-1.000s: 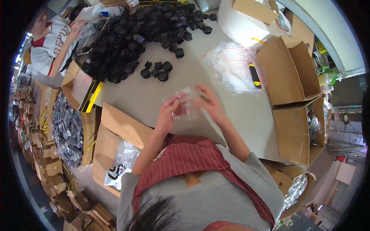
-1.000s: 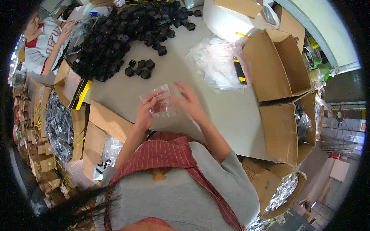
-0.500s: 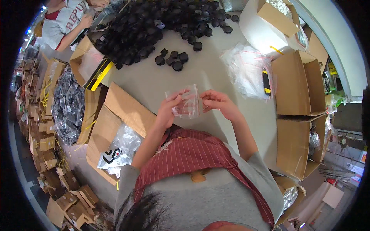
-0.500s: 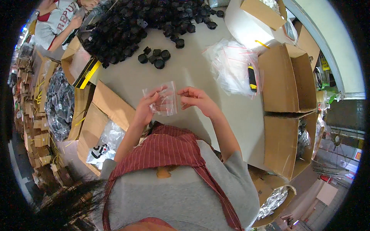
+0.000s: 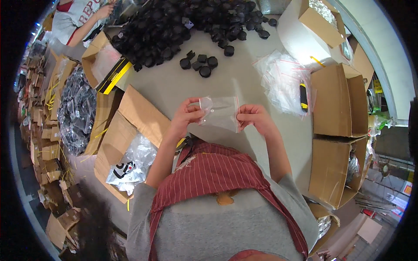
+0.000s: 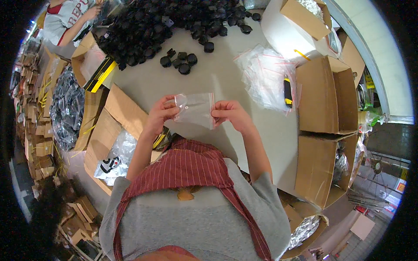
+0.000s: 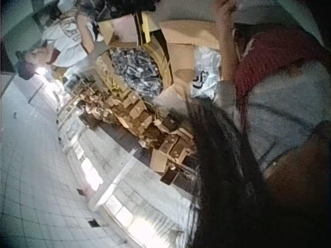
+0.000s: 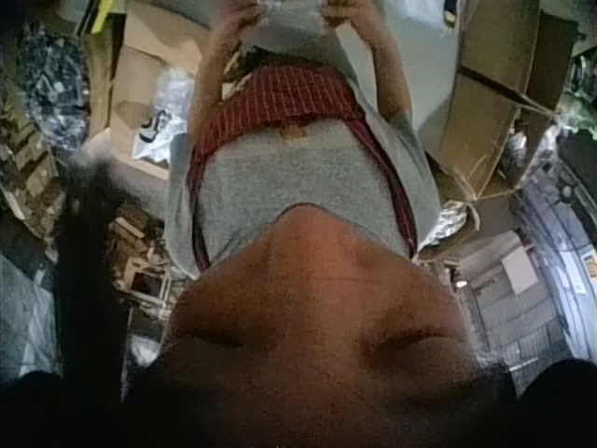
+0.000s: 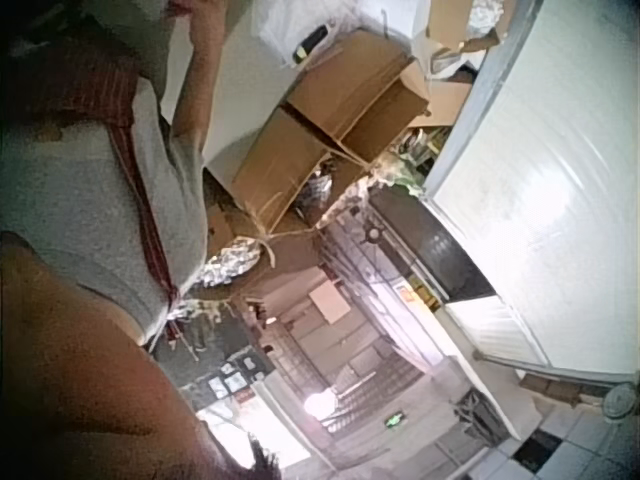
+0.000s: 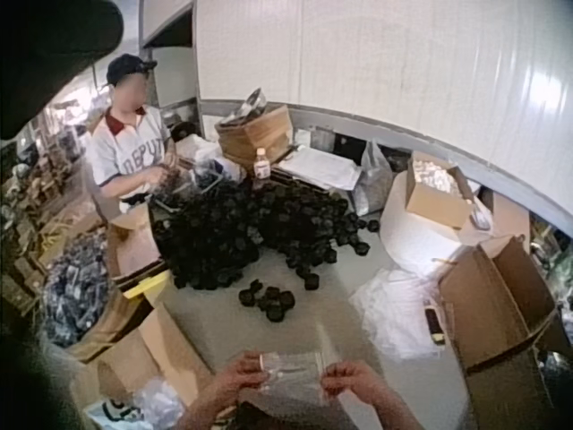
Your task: The person places black plastic caster wheels into small clear bags, often putting two wheels in each bag, and luego seals the bags.
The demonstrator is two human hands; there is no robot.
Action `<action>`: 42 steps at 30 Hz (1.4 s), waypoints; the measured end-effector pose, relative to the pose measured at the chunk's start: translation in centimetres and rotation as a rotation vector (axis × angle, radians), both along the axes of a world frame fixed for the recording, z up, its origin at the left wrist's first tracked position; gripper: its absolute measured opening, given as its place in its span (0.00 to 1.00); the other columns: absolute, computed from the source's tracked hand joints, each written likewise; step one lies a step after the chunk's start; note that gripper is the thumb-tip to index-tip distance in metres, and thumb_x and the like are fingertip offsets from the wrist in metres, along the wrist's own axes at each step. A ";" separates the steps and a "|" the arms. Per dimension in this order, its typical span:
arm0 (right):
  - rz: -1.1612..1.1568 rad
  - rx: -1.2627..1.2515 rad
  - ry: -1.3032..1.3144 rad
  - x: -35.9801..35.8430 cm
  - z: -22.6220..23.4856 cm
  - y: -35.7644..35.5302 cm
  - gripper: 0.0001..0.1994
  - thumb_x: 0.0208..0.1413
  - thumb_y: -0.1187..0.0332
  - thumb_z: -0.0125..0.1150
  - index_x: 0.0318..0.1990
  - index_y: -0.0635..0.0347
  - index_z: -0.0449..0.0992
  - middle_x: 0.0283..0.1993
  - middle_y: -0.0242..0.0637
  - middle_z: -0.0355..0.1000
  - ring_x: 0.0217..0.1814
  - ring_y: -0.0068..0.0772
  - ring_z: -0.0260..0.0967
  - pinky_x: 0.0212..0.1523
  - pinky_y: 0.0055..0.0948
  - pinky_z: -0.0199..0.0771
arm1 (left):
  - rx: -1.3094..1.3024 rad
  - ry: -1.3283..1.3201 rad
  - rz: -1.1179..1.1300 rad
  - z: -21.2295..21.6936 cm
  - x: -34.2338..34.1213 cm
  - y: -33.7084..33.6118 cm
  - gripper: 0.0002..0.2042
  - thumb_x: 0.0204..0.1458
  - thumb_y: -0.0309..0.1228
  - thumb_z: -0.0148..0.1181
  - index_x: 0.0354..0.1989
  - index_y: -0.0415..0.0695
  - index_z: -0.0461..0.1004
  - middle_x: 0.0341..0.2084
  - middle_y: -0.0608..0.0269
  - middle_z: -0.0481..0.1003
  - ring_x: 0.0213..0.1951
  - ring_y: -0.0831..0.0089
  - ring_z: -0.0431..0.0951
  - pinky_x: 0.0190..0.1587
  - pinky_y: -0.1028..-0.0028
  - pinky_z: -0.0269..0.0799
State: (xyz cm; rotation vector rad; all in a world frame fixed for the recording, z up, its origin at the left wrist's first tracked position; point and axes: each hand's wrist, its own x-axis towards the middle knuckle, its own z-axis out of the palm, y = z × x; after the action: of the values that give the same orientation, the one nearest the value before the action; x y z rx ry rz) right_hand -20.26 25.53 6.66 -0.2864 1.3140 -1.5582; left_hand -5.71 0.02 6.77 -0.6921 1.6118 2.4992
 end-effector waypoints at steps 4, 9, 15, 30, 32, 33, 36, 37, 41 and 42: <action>-0.062 0.009 0.041 1.2 0.1 -0.7 0.06 0.57 0.69 0.64 0.34 0.62 0.76 0.27 0.31 0.73 0.24 0.20 0.70 0.23 0.24 0.70 | -0.469 -0.034 0.185 -2.0 -0.2 0.1 0.23 0.53 0.29 0.64 0.58 0.40 0.67 0.38 0.62 0.78 0.37 0.72 0.77 0.39 0.73 0.72; -0.078 0.055 0.190 2.4 -0.3 -1.7 0.07 0.58 0.70 0.63 0.30 0.60 0.73 0.25 0.27 0.69 0.25 0.17 0.67 0.25 0.20 0.68 | -1.544 0.248 0.298 -0.5 -0.7 1.2 0.17 0.56 0.31 0.62 0.52 0.39 0.70 0.37 0.57 0.78 0.37 0.67 0.78 0.41 0.68 0.74; -0.030 -0.091 0.303 5.7 0.7 -4.0 0.05 0.57 0.68 0.63 0.34 0.59 0.77 0.30 0.27 0.75 0.29 0.12 0.65 0.29 0.19 0.63 | -0.903 0.054 -0.356 3.2 -0.8 5.2 0.13 0.59 0.38 0.60 0.36 0.39 0.78 0.25 0.55 0.78 0.28 0.68 0.79 0.32 0.69 0.74; -0.044 -0.007 0.045 5.3 1.2 -4.7 0.10 0.58 0.66 0.59 0.25 0.57 0.72 0.22 0.26 0.69 0.22 0.15 0.61 0.19 0.23 0.58 | -0.322 0.180 -0.117 -0.2 0.4 4.8 0.09 0.60 0.33 0.55 0.30 0.41 0.72 0.19 0.68 0.74 0.24 0.80 0.73 0.27 0.74 0.69; -0.044 0.077 0.394 5.6 0.5 -4.9 0.09 0.56 0.67 0.61 0.27 0.59 0.72 0.22 0.29 0.70 0.21 0.24 0.66 0.20 0.28 0.65 | -0.586 0.159 -0.071 -1.3 0.5 4.6 0.07 0.53 0.31 0.59 0.28 0.42 0.71 0.20 0.66 0.75 0.21 0.74 0.74 0.26 0.72 0.69; -0.045 0.080 0.393 5.6 0.0 -5.0 0.09 0.56 0.67 0.61 0.27 0.59 0.72 0.22 0.29 0.70 0.21 0.24 0.66 0.20 0.28 0.65 | -0.583 0.159 -0.073 -0.7 0.4 4.4 0.07 0.53 0.31 0.59 0.28 0.42 0.71 0.20 0.66 0.75 0.21 0.74 0.74 0.26 0.72 0.69; -0.246 0.153 1.240 5.0 -1.0 -5.2 0.07 0.52 0.68 0.64 0.29 0.61 0.74 0.24 0.35 0.73 0.23 0.36 0.72 0.23 0.33 0.70 | -1.123 0.299 0.035 0.6 -0.1 3.5 0.07 0.48 0.29 0.62 0.27 0.40 0.73 0.20 0.60 0.74 0.24 0.67 0.75 0.30 0.71 0.71; -0.202 0.279 1.292 4.4 -1.1 -5.1 0.06 0.50 0.70 0.64 0.34 0.59 0.74 0.31 0.37 0.75 0.26 0.41 0.73 0.25 0.35 0.72 | -1.308 0.253 0.083 0.3 -0.1 2.9 0.07 0.46 0.29 0.62 0.27 0.41 0.73 0.21 0.59 0.74 0.25 0.63 0.76 0.29 0.68 0.72; -0.135 0.303 1.557 4.1 0.6 -6.8 0.16 0.50 0.76 0.61 0.48 0.57 0.72 0.48 0.42 0.73 0.39 0.41 0.77 0.31 0.35 0.76 | -1.661 0.304 -0.009 -1.0 -0.1 2.1 0.07 0.43 0.30 0.62 0.29 0.42 0.73 0.30 0.58 0.76 0.32 0.57 0.78 0.28 0.61 0.73; -0.134 0.304 1.557 4.2 0.8 -7.2 0.16 0.50 0.76 0.61 0.48 0.57 0.72 0.48 0.42 0.73 0.39 0.41 0.77 0.31 0.35 0.76 | -1.661 0.304 -0.009 -1.0 -0.1 2.4 0.07 0.43 0.30 0.62 0.29 0.42 0.73 0.30 0.58 0.76 0.32 0.57 0.78 0.28 0.61 0.73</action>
State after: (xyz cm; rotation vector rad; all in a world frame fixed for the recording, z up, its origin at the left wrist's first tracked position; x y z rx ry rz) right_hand -16.11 18.31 7.50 -1.4017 2.7118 -1.0576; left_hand -5.77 2.41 5.73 -0.2567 3.4803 0.6747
